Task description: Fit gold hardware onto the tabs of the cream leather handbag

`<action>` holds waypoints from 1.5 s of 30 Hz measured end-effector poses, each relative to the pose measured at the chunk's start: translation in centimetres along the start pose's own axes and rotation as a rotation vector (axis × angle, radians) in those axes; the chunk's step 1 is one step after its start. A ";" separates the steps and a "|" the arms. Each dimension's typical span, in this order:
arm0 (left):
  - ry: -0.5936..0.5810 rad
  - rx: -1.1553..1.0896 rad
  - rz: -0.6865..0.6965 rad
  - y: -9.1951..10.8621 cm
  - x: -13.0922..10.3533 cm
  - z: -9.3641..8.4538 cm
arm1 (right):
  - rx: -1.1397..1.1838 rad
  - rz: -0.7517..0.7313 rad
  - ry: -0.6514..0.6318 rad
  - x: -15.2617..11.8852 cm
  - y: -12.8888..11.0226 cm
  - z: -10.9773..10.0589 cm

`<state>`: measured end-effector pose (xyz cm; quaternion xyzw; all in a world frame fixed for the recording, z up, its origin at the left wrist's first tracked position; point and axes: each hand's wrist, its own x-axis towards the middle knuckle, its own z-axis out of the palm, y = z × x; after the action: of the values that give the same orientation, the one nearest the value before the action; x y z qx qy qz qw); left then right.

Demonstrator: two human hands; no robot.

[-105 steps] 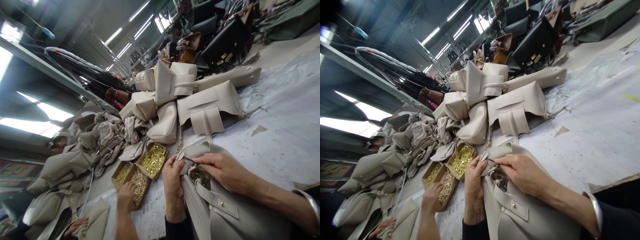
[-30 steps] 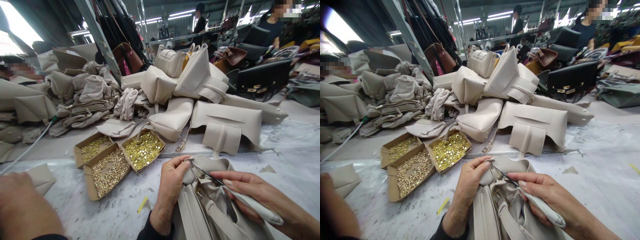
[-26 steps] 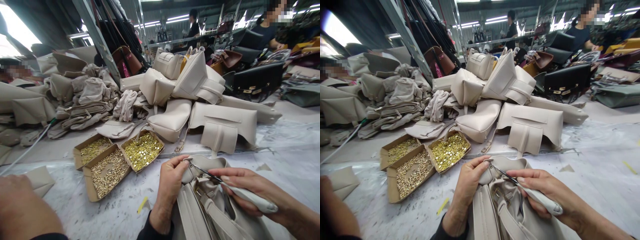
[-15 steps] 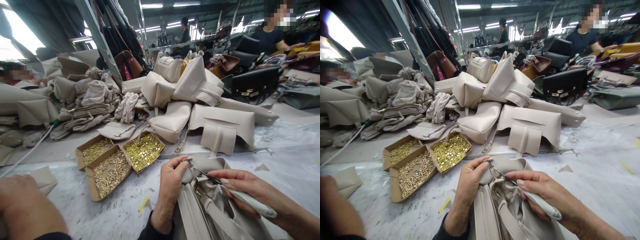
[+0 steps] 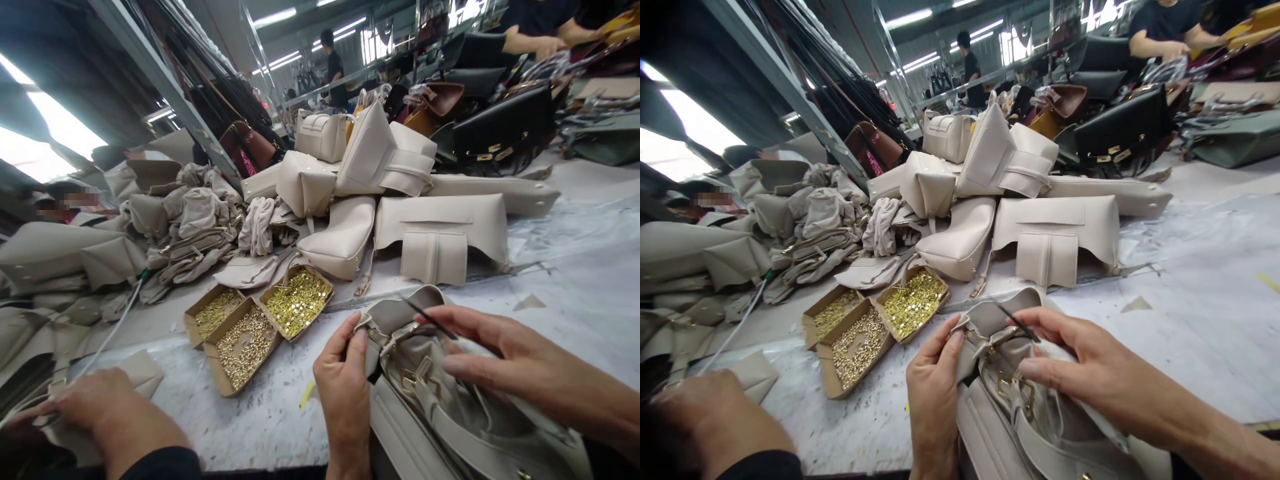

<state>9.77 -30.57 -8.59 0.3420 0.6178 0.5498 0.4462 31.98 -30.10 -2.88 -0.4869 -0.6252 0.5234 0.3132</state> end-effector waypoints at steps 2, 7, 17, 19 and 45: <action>0.016 0.025 0.037 0.4 0.0 0.4 | -0.142 -0.143 0.021 0.7 -1.3 0.4; 0.084 0.047 0.073 0.6 -0.1 0.8 | -0.517 -0.448 0.066 2.5 -0.2 3.5; 0.120 0.055 0.041 0.5 -0.2 1.5 | -0.629 -0.466 0.190 2.7 3.6 4.9; 0.114 0.044 0.031 0.4 -0.1 1.5 | -0.576 -0.472 0.167 2.9 3.7 4.6; 0.071 0.098 -0.004 0.8 0.9 2.9 | -0.401 -0.346 0.042 4.4 4.1 3.7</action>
<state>12.09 -28.56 -7.96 0.3425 0.6600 0.5298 0.4079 28.34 -27.35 -8.32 -0.4358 -0.7839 0.3173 0.3083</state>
